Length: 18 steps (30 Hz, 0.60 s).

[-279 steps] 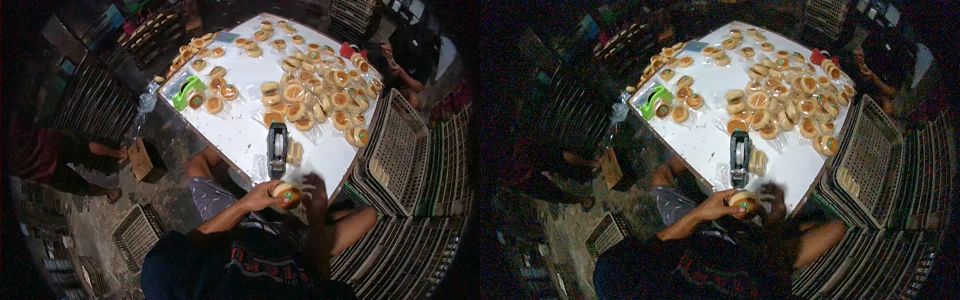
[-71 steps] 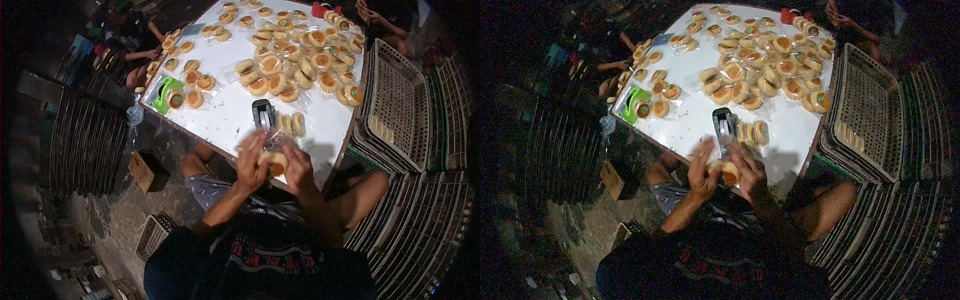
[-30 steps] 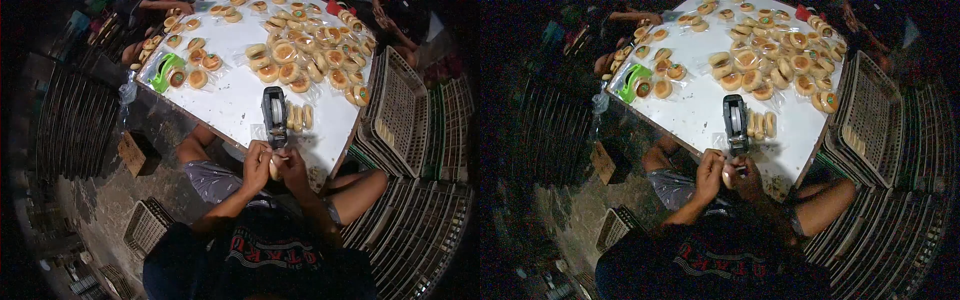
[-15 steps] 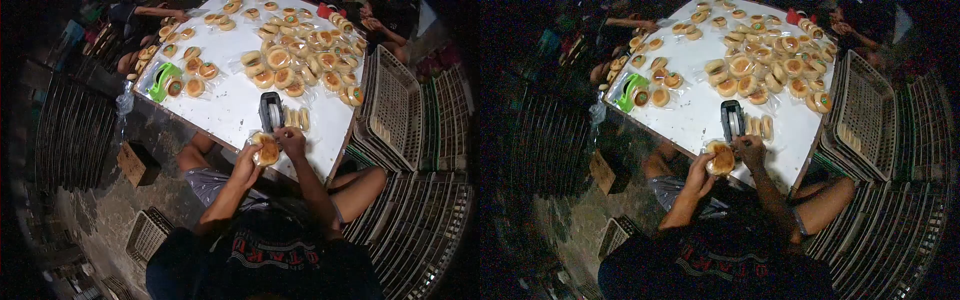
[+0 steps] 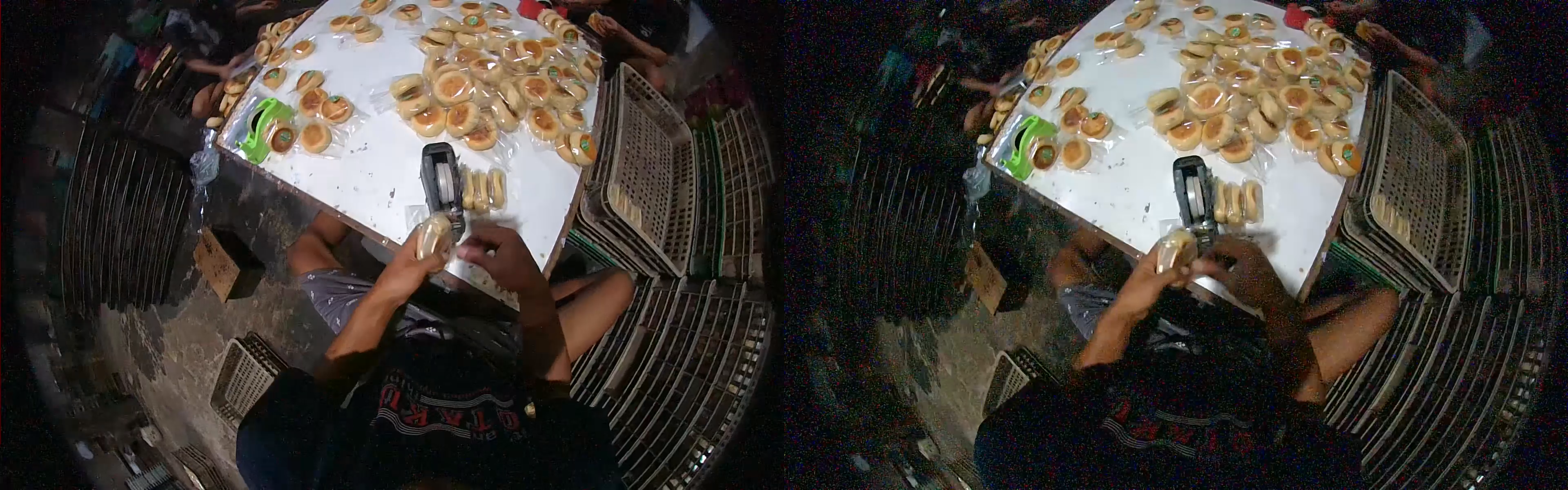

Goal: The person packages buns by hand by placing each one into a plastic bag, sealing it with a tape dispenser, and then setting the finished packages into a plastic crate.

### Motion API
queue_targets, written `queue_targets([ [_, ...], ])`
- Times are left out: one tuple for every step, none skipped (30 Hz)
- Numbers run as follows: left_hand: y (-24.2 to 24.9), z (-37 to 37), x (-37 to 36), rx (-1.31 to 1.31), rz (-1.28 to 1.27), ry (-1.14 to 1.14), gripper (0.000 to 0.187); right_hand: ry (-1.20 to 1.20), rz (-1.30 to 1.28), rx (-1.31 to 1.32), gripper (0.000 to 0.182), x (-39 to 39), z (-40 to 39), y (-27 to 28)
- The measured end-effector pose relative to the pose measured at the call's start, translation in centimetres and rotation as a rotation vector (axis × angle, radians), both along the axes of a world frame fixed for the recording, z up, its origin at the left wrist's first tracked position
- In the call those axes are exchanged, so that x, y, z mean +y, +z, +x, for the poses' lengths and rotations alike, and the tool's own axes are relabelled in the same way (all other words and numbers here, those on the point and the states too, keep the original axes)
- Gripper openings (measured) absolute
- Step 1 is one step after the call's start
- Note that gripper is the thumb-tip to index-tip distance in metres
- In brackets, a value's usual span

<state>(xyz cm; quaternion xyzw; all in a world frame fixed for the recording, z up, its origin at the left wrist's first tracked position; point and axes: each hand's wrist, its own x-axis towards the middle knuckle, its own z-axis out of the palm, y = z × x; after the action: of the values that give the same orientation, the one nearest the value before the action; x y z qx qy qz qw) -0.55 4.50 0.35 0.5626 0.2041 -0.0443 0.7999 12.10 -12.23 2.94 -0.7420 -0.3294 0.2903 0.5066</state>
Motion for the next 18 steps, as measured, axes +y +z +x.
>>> queue_targets([
  [-0.3,0.3,-0.9,-0.054,0.057,0.013,0.054,0.061,0.044,0.015,0.027,0.2,-0.2,2.0],
  [-0.3,0.4,-1.3,-0.067,0.051,-0.035,0.054,0.122,0.085,0.032,0.029,0.2,-0.3,2.9],
  [-0.3,0.5,-1.6,-0.079,0.045,-0.08,0.054,0.062,-0.004,0.124,0.04,0.4,-0.2,1.9],
  [-0.2,0.7,-1.6,-0.093,0.044,-0.119,0.054,0.044,-0.077,0.102,0.04,0.3,0.4,1.4],
  [0.1,0.8,-1.2,-0.079,-0.079,-0.225,0.053,0.032,-0.15,0.081,0.041,0.2,1.2,1.2],
  [0.9,0.7,-1.2,-0.03,-0.076,-0.241,0.052,0.026,-0.222,0.056,0.042,0.0,1.9,0.7],
  [1.9,0.7,-1.4,0.011,-0.071,-0.25,0.051,-0.032,-0.138,-0.055,0.044,-1.0,2.5,-4.5],
  [2.5,0.9,-1.5,0.048,-0.063,-0.257,0.05,-0.038,-0.015,-0.108,0.047,-1.3,2.1,-3.7],
  [2.7,0.9,-1.5,0.088,-0.213,-0.229,0.049,0.043,0.163,-0.313,0.048,-1.1,2.3,-2.9],
  [3.1,1.1,-1.4,0.146,-0.259,-0.181,0.05,0.111,0.336,-0.504,0.051,-1.1,1.9,-2.5],
  [3.7,1.8,-1.2,0.204,-0.302,-0.142,0.052,0.043,0.342,-0.528,0.05,-1.2,1.7,-2.5],
  [4.5,2.9,-1.0,0.254,-0.337,-0.106,0.054,-0.029,0.352,-0.561,0.05,-1.2,1.9,-2.4],
  [4.3,4.2,-1.1,0.179,-0.261,-0.032,0.057,-0.099,0.363,-0.594,0.05,-1.2,2.2,-2.3],
  [4.0,6.1,-0.3,0.047,-0.182,0.009,0.052,-0.339,0.36,-0.474,0.049,-1.1,2.5,-3.0],
  [0.4,8.8,1.2,-0.088,0.058,0.086,0.051,-0.572,0.353,-0.347,0.049,-0.8,2.8,-4.4],
  [2.9,11.4,0.9,-0.154,0.422,0.068,0.049,-0.799,0.34,-0.214,0.048,-0.5,3.3,-5.8],
  [2.2,14.3,1.2,-0.188,0.614,0.12,0.053,-0.87,0.235,-0.413,0.05,-0.7,4.7,-6.9],
  [0.1,17.7,2.1,-0.38,0.912,0.183,0.062,-0.937,0.124,-0.615,0.052,-1.4,6.3,-8.1],
])
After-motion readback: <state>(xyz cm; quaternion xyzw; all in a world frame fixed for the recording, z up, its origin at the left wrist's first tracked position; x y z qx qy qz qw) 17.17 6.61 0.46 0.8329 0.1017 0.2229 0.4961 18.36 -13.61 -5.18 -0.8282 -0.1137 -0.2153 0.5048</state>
